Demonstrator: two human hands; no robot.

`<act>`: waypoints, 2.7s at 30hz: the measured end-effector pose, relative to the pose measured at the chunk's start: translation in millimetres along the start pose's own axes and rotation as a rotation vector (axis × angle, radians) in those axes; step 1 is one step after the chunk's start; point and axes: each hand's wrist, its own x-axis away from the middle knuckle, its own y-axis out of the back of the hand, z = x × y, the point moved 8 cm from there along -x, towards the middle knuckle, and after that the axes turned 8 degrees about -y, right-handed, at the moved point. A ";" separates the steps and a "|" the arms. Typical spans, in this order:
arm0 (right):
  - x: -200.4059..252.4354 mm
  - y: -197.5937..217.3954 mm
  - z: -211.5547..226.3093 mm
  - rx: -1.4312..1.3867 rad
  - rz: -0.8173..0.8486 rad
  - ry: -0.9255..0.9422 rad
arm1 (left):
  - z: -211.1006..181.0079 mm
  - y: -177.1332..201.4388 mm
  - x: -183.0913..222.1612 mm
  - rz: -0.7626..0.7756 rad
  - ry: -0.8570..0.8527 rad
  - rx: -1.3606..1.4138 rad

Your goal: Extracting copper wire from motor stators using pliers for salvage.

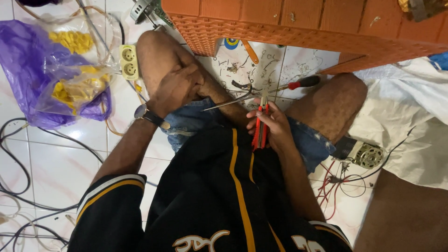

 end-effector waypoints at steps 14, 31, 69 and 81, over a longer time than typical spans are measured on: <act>3.7 -6.2 5.9 0.026 -0.016 0.012 | 19.8 9.7 0.8 -0.330 0.442 1.313; -6.4 6.9 -9.2 -0.008 0.045 0.040 | -103.0 52.0 -42.1 -0.476 0.252 2.409; 11.8 -13.9 4.8 -0.002 0.037 -0.066 | -120.9 208.1 -228.7 -0.526 -0.297 1.296; 2.7 2.5 -10.4 -0.037 0.025 -0.088 | -93.5 234.8 -210.0 -0.632 -0.202 1.039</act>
